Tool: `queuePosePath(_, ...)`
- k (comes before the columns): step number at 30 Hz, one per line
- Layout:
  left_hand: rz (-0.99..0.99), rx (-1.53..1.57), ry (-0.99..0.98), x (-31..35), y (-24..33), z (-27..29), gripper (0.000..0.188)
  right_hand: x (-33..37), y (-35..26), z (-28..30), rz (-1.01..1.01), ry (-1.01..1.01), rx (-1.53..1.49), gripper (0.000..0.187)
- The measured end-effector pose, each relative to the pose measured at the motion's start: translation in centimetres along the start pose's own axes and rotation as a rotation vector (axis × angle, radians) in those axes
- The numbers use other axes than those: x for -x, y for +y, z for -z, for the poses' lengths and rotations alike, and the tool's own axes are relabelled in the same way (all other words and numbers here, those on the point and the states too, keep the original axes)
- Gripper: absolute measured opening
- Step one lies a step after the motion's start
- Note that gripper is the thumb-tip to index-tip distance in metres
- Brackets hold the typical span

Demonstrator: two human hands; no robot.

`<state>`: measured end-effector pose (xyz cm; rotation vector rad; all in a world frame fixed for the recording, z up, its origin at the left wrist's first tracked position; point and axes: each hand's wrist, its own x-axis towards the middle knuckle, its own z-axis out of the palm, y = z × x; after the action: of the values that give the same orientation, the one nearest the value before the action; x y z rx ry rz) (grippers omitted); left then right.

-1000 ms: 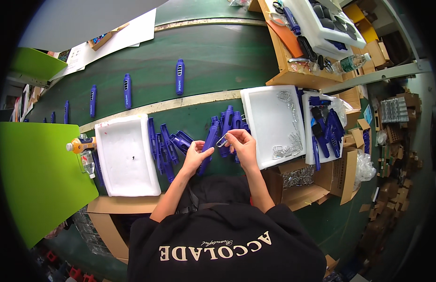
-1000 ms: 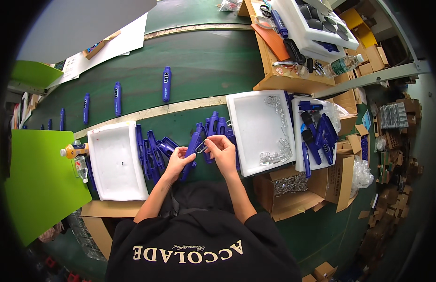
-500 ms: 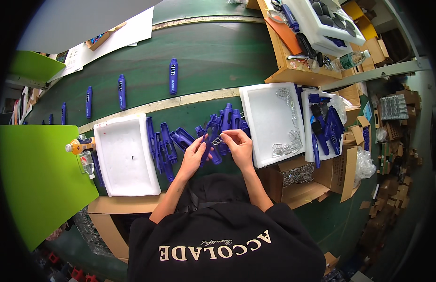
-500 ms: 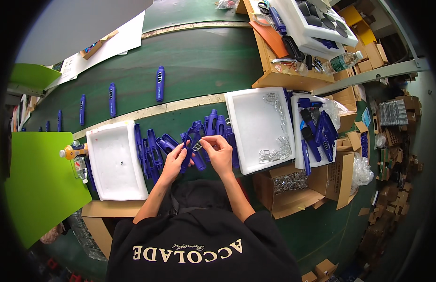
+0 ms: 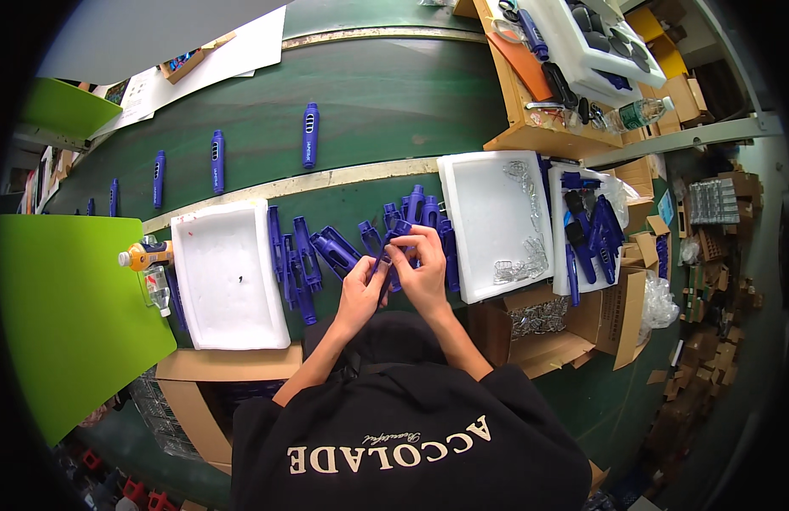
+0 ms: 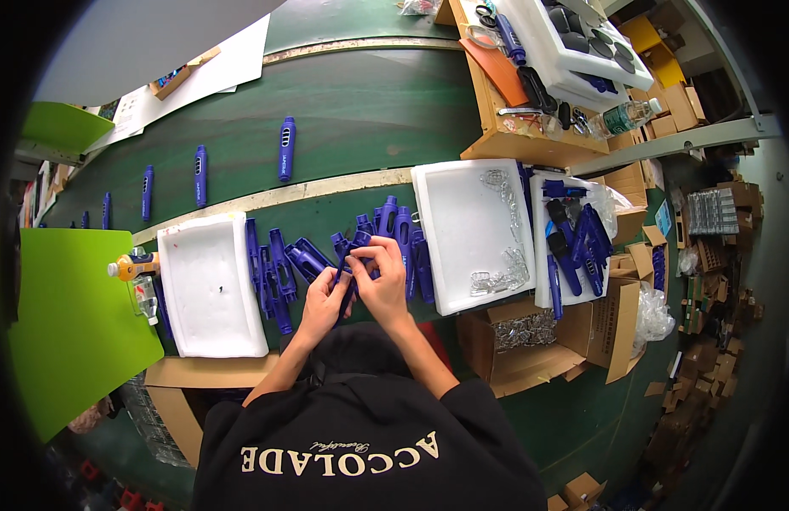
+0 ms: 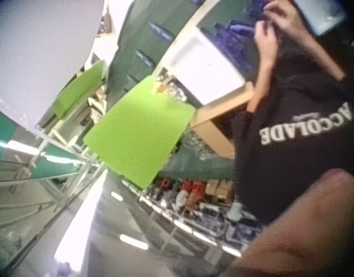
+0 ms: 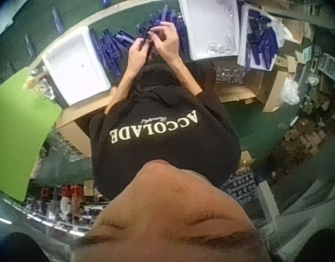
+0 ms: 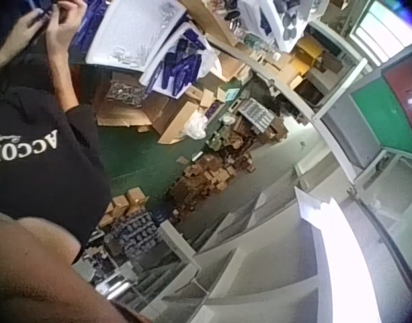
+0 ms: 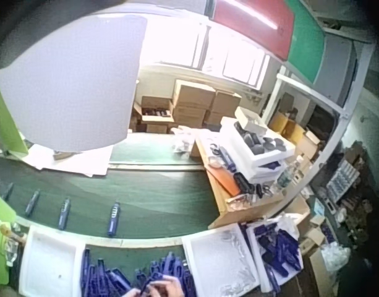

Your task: Manually assemble blue electronic casing components by inserting small silver metallic pins into pre-drilled holes in the plastic housing.

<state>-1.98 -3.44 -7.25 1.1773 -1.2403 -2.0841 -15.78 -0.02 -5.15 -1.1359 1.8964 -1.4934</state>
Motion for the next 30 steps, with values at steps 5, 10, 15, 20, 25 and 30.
queuePosePath(5,-0.039,0.024,0.03,0.4,0.9,-1.0,0.02,1.7,-0.5,-1.7,-0.281,0.072,-0.346,0.027)
queuePosePath(10,-0.105,0.035,0.095,0.7,1.6,-2.0,0.015,1.9,-1.1,-2.4,-0.338,-0.028,-0.449,0.029)
queuePosePath(15,-0.116,-0.032,0.131,0.4,1.2,-2.1,0.015,1.7,-1.5,-3.0,-0.32,0.067,-0.506,0.026)
queuePosePath(20,-0.149,0.012,0.132,0.3,1.6,-2.3,0.016,1.2,-2.2,-2.9,-0.355,0.079,-0.469,0.023)
queuePosePath(25,-0.22,0.077,0.173,0.3,3.3,-3.5,0.023,0.9,-1.9,-3.2,-0.238,0.159,-0.464,0.024)
queuePosePath(30,-0.127,0.116,0.147,0.6,3.4,-3.6,0.025,0.5,-3.0,-2.7,-0.293,0.173,-0.521,0.016)
